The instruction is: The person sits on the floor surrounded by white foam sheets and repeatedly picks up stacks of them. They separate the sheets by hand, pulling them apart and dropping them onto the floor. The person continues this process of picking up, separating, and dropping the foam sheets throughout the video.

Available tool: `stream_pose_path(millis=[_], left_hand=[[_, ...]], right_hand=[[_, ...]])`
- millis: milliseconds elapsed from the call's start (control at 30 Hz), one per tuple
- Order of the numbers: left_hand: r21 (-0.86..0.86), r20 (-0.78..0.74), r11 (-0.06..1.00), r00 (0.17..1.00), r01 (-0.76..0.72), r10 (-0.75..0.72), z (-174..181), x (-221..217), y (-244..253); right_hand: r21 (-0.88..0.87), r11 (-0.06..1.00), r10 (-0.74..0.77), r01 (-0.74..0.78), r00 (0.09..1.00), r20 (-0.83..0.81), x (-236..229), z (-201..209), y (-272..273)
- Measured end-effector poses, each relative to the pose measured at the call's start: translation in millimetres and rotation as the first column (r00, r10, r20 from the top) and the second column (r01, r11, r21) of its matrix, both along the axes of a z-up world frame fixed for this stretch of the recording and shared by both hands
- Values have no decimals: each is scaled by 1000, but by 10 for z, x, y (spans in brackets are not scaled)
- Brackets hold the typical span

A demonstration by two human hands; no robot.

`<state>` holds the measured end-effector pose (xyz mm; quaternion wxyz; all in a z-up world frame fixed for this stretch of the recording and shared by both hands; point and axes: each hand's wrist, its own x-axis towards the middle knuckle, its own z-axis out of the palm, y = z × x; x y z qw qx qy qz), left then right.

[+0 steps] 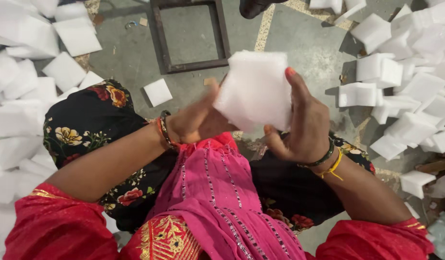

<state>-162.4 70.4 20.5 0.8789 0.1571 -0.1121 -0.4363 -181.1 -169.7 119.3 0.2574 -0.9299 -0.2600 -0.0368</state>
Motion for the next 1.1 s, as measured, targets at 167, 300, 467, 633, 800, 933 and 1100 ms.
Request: stream_pose_path(millis=[167, 300, 467, 633, 800, 933, 1100], left_hand=[[14, -135, 995, 986, -99, 100, -114, 8, -163], [224, 29, 904, 929, -365, 368, -109, -35, -294], [253, 369, 741, 770, -622, 521, -45, -17, -334], [233, 485, 679, 688, -696, 539, -104, -15, -384], [306, 623, 578, 618, -756, 479, -138, -40, -394], [240, 598, 626, 621, -742, 506, -83, -50, -366], [186, 549, 690, 656, -700, 518, 37, 6, -379]], right_hand=[[-32, 983, 180, -179, 936, 303, -53, -226, 12], [80, 996, -43, 44, 999, -14, -117, -366, -21], [320, 945, -56, 63, 998, -32, -184, -429, -45], [229, 969, -101, 95, 995, 12, -276, -492, -4], [329, 938, -86, 104, 994, -69, -309, -544, 30], [311, 946, -77, 92, 995, -61, -356, -601, 52], [294, 947, -134, 127, 991, 2, -299, -705, 36]])
